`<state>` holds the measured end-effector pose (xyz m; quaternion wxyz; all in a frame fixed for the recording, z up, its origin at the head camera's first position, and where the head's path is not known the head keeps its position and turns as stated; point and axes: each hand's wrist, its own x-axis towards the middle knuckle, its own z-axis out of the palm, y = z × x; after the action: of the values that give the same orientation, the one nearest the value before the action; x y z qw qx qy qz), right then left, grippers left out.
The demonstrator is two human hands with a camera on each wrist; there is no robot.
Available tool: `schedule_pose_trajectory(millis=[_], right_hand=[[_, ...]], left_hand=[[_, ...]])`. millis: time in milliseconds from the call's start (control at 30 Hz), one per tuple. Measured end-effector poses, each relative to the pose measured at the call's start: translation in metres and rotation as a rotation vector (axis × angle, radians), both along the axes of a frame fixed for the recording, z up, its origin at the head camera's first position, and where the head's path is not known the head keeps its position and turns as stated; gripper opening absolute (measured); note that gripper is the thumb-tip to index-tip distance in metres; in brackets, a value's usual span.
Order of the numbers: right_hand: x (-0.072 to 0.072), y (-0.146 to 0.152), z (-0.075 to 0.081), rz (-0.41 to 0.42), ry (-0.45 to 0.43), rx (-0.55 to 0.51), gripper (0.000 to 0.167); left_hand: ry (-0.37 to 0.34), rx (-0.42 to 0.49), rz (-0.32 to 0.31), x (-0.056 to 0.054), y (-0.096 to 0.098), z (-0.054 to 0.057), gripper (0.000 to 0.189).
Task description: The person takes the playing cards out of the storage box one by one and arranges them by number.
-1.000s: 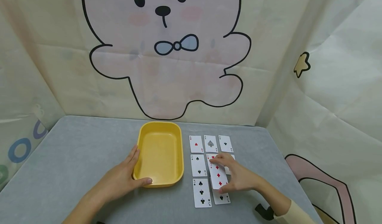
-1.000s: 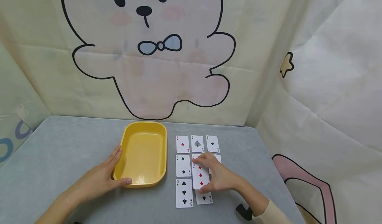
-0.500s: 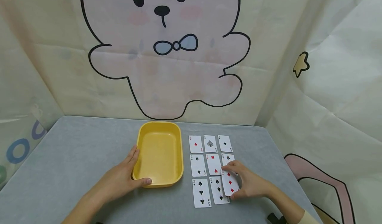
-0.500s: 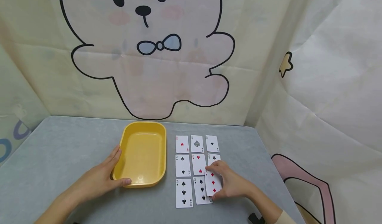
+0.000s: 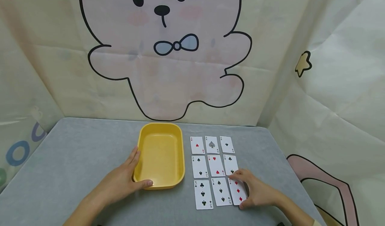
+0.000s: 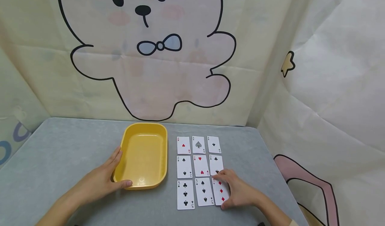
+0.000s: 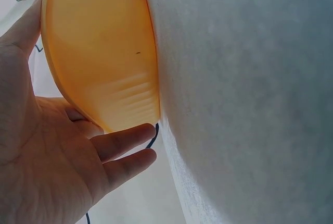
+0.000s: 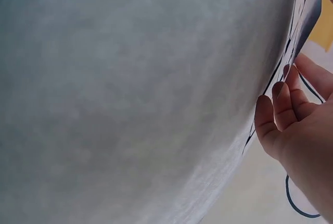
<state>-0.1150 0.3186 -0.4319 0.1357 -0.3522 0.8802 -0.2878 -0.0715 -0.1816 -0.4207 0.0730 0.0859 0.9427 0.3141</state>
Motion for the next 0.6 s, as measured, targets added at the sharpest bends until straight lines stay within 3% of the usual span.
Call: schedule_pose_trajectory(millis=[433, 600], right_hand=[[0.003, 0.004, 0.0, -0.001, -0.007, -0.01, 0.086], [0.001, 0.009, 0.008, -0.046, 0.049, 0.003, 0.083]], left_hand=[[0.01, -0.023, -0.018, 0.0, 0.003, 0.001, 0.128], [0.015, -0.03, -0.026, 0.0, 0.003, 0.005, 0.128]])
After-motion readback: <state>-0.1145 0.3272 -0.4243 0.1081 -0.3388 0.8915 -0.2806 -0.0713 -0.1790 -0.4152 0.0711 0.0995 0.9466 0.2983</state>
